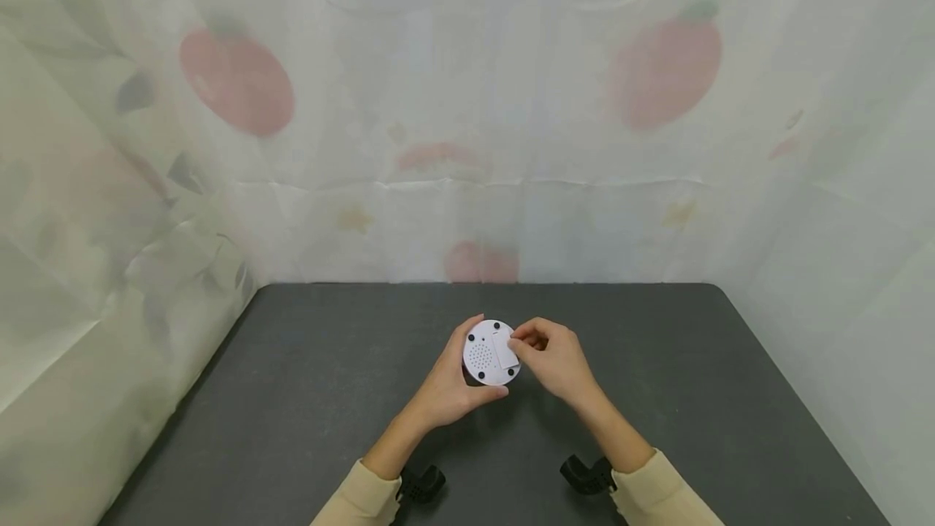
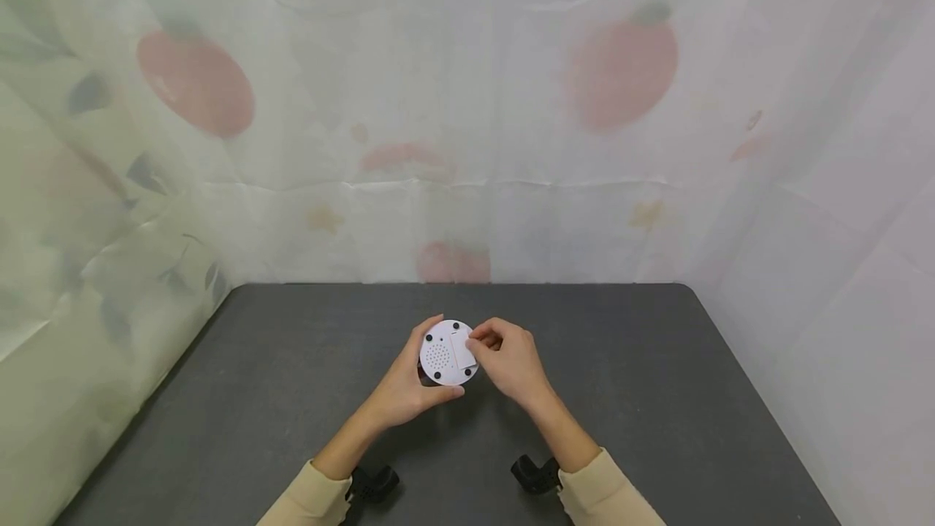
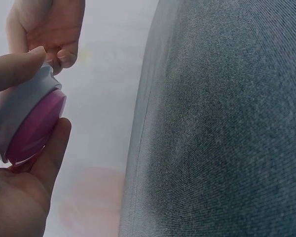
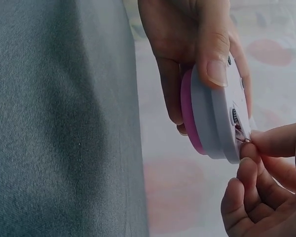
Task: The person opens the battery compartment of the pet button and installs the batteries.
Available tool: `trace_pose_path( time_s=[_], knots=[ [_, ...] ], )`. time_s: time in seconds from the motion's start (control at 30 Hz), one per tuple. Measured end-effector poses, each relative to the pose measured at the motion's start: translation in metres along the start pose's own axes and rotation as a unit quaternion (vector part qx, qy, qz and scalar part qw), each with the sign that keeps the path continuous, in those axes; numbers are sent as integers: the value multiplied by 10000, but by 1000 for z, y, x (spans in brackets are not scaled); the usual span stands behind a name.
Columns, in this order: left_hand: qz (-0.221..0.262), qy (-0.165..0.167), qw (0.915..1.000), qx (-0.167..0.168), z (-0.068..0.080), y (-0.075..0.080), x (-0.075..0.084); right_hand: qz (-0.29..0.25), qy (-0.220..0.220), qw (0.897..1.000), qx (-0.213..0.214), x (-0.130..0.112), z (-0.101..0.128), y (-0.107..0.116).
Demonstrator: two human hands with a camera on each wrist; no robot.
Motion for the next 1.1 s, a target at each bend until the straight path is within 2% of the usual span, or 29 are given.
trace_pose_path(
  time_s=[0.6, 0.73, 0.93, 1.1],
  knots=[
    [-61, -30, 10000, 3, 0, 0, 1, 69, -151, 9997, -197, 2, -4, 0],
    [-48, 47, 10000, -48, 0, -1, 0, -9, -197, 9996, -193, 5, -2, 0],
    [-57, 67, 9999, -69, 0, -2, -1, -338, -298, 9989, -150, 16, -2, 0],
    [16, 33, 10000, -65, 0, -2, 0, -897, -339, 9943, -477, 28, -3, -3]
  ],
)
Point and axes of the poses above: each hand's wrist, its own z-axis away from the middle knuckle, its own y-axis out of the back of the hand, x = y × z, the point moved 4 cm from there along -z, towards the middle knuckle, and after that the axes turned 4 degrees about x, right-handed, at the moved point
